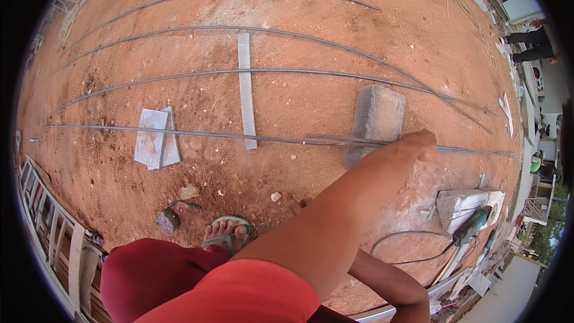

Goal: The person measures metal rods using a tape measure and cuts them to size with an angle grinder. They repeatedly align the rods on the ground, mark the cutting points, and use the power tool to sever the metal, creating sparks during the process.

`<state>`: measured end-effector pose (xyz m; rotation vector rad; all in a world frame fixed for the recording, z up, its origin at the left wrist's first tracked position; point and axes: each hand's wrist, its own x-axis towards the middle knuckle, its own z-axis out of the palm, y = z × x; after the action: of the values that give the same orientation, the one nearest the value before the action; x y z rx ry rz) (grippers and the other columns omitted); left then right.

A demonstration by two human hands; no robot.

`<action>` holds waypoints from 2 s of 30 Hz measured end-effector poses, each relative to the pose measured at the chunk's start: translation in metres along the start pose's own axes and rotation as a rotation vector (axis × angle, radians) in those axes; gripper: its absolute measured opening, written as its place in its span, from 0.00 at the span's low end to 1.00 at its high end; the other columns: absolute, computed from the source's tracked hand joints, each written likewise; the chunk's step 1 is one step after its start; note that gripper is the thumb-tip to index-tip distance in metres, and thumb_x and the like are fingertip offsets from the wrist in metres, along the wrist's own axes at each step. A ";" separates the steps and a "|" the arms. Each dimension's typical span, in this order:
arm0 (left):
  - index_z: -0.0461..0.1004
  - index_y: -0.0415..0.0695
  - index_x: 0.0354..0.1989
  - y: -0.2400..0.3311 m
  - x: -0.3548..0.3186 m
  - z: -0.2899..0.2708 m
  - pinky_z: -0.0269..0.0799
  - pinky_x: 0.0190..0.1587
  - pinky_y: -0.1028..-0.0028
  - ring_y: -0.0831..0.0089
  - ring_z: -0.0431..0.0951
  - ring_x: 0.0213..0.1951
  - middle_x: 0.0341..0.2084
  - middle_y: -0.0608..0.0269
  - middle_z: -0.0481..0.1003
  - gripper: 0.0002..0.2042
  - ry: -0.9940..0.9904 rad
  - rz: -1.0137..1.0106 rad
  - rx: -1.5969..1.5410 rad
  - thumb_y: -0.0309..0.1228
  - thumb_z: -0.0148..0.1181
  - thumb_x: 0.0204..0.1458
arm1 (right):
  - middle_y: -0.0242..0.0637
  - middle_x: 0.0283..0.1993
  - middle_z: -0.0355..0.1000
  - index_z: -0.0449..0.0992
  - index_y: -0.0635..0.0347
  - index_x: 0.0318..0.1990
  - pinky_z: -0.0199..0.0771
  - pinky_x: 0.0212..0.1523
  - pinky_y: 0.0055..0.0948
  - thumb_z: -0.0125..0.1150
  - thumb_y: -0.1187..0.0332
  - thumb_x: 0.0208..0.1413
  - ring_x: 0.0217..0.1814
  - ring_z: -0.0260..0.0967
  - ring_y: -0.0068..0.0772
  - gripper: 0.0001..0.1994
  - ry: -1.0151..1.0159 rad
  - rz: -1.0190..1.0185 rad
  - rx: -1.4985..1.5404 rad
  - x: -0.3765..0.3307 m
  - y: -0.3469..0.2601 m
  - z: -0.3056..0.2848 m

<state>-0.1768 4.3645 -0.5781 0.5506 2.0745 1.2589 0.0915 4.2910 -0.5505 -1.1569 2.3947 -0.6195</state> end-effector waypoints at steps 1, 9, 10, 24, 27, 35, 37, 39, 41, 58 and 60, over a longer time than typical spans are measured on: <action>0.80 0.31 0.51 0.004 0.001 0.004 0.77 0.53 0.53 0.43 0.81 0.53 0.50 0.36 0.79 0.21 -0.011 0.010 -0.005 0.40 0.54 0.65 | 0.48 0.54 0.76 0.70 0.61 0.61 0.81 0.46 0.46 0.60 0.61 0.63 0.45 0.79 0.57 0.22 -0.057 -0.110 -0.001 -0.029 0.009 -0.003; 0.78 0.27 0.51 0.023 -0.004 -0.016 0.74 0.58 0.53 0.41 0.78 0.57 0.52 0.30 0.77 0.28 -0.097 -0.208 -0.061 0.48 0.52 0.67 | 0.49 0.46 0.76 0.72 0.61 0.55 0.82 0.45 0.46 0.68 0.67 0.57 0.49 0.79 0.55 0.20 -0.467 0.392 0.063 -0.139 -0.016 -0.074; 0.78 0.29 0.52 0.018 0.002 -0.019 0.74 0.59 0.52 0.44 0.78 0.57 0.53 0.32 0.77 0.26 0.019 -0.144 0.070 0.47 0.52 0.67 | 0.49 0.47 0.75 0.72 0.61 0.56 0.82 0.46 0.47 0.68 0.66 0.57 0.49 0.79 0.56 0.21 -0.331 0.387 0.099 -0.140 -0.016 -0.068; 0.77 0.29 0.49 0.055 0.017 -0.037 0.72 0.58 0.51 0.41 0.77 0.57 0.52 0.31 0.76 0.24 0.315 -0.023 0.470 0.44 0.54 0.67 | 0.50 0.49 0.76 0.72 0.62 0.59 0.79 0.49 0.49 0.68 0.67 0.57 0.51 0.77 0.57 0.23 0.195 0.421 0.290 -0.141 -0.002 -0.062; 0.76 0.26 0.48 0.058 0.024 -0.036 0.71 0.58 0.51 0.39 0.77 0.56 0.51 0.28 0.76 0.26 0.310 -0.038 0.428 0.45 0.54 0.66 | 0.50 0.49 0.76 0.73 0.62 0.58 0.79 0.49 0.49 0.67 0.66 0.58 0.51 0.78 0.57 0.21 0.269 0.468 0.308 -0.150 0.008 -0.066; 0.75 0.36 0.20 0.030 0.049 -0.079 0.68 0.34 0.53 0.51 0.77 0.26 0.19 0.44 0.75 0.27 0.477 0.062 0.487 0.46 0.54 0.66 | 0.49 0.48 0.77 0.74 0.62 0.57 0.78 0.48 0.50 0.67 0.65 0.59 0.50 0.78 0.58 0.21 0.311 0.584 0.317 -0.181 0.025 -0.070; 0.75 0.35 0.20 0.035 0.063 -0.074 0.68 0.35 0.52 0.49 0.78 0.26 0.19 0.42 0.75 0.26 0.521 0.111 0.520 0.45 0.55 0.66 | 0.49 0.48 0.77 0.75 0.62 0.55 0.79 0.46 0.49 0.67 0.64 0.59 0.47 0.79 0.57 0.19 0.423 0.583 0.334 -0.191 0.032 -0.075; 0.76 0.33 0.26 0.039 0.074 -0.069 0.70 0.40 0.51 0.45 0.79 0.33 0.25 0.38 0.77 0.24 0.501 0.098 0.555 0.44 0.55 0.66 | 0.50 0.46 0.78 0.77 0.63 0.54 0.79 0.44 0.47 0.67 0.64 0.60 0.45 0.79 0.56 0.18 0.579 0.647 0.316 -0.205 0.042 -0.083; 0.78 0.29 0.37 0.047 0.074 -0.072 0.73 0.49 0.50 0.40 0.81 0.45 0.37 0.31 0.79 0.23 0.410 0.021 0.602 0.44 0.55 0.66 | 0.50 0.45 0.78 0.78 0.64 0.52 0.80 0.42 0.44 0.68 0.64 0.60 0.42 0.81 0.53 0.16 0.783 0.772 0.265 -0.225 0.052 -0.095; 0.77 0.35 0.48 0.077 -0.094 -0.075 0.77 0.49 0.57 0.50 0.80 0.49 0.49 0.46 0.72 0.10 0.210 0.640 0.831 0.20 0.61 0.58 | 0.66 0.49 0.78 0.76 0.81 0.51 0.81 0.49 0.43 0.75 0.38 0.41 0.52 0.80 0.60 0.46 1.058 1.752 0.215 -0.379 0.275 -0.185; 0.78 0.34 0.44 0.082 -0.145 -0.049 0.77 0.48 0.60 0.53 0.80 0.47 0.45 0.47 0.73 0.07 0.100 0.636 0.721 0.19 0.61 0.58 | 0.66 0.50 0.78 0.76 0.81 0.51 0.81 0.49 0.42 0.75 0.40 0.41 0.52 0.80 0.59 0.45 1.111 1.746 0.240 -0.391 0.281 -0.180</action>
<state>-0.1072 4.2783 -0.4439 1.5909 2.5229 0.7991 0.0447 4.7993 -0.4928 1.7826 2.6859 -0.8035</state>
